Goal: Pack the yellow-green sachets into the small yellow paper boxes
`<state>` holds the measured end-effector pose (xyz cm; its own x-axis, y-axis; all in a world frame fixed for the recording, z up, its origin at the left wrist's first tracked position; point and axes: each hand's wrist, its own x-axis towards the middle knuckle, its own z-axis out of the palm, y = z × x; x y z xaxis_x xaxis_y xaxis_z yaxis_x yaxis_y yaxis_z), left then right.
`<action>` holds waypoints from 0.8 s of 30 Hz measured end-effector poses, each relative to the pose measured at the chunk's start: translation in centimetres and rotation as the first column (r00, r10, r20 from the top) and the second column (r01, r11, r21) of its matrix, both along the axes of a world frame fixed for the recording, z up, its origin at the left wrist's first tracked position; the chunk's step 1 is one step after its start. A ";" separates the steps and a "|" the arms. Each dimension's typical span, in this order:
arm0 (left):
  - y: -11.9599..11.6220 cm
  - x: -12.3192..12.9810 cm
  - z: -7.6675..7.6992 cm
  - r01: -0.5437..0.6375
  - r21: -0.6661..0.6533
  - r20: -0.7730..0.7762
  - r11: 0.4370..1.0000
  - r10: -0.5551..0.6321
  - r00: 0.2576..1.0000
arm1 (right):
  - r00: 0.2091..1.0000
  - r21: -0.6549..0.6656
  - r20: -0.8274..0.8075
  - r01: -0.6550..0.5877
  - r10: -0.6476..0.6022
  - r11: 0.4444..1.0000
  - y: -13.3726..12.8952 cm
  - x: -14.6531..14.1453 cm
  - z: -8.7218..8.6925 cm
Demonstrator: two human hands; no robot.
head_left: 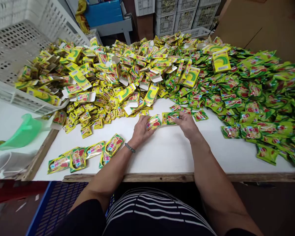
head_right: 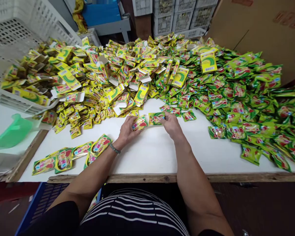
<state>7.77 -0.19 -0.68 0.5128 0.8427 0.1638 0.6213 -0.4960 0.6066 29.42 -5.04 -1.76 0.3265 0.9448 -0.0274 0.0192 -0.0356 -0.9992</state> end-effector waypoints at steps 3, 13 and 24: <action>0.2 -0.1 -0.1 0.020 0.000 -0.016 1.000 -0.020 1.000 | 1.000 0.011 0.014 -0.016 0.015 1.000 -0.1 0.3 0.2; -0.5 0.9 0.1 0.227 0.089 -0.074 0.970 -0.221 0.973 | 0.923 -0.052 0.383 -0.005 0.025 0.999 -0.5 -0.1 0.7; -0.4 0.7 0.5 0.158 -0.164 0.135 0.974 -0.136 0.981 | 0.966 0.075 0.246 0.063 -0.080 0.995 -0.1 -1.6 -0.6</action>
<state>8.47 -0.57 -0.14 0.6182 0.7807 0.0911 0.4653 -0.4569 0.7581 27.86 -5.14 -2.41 0.3819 0.9158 0.1248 0.2670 0.0200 -0.9635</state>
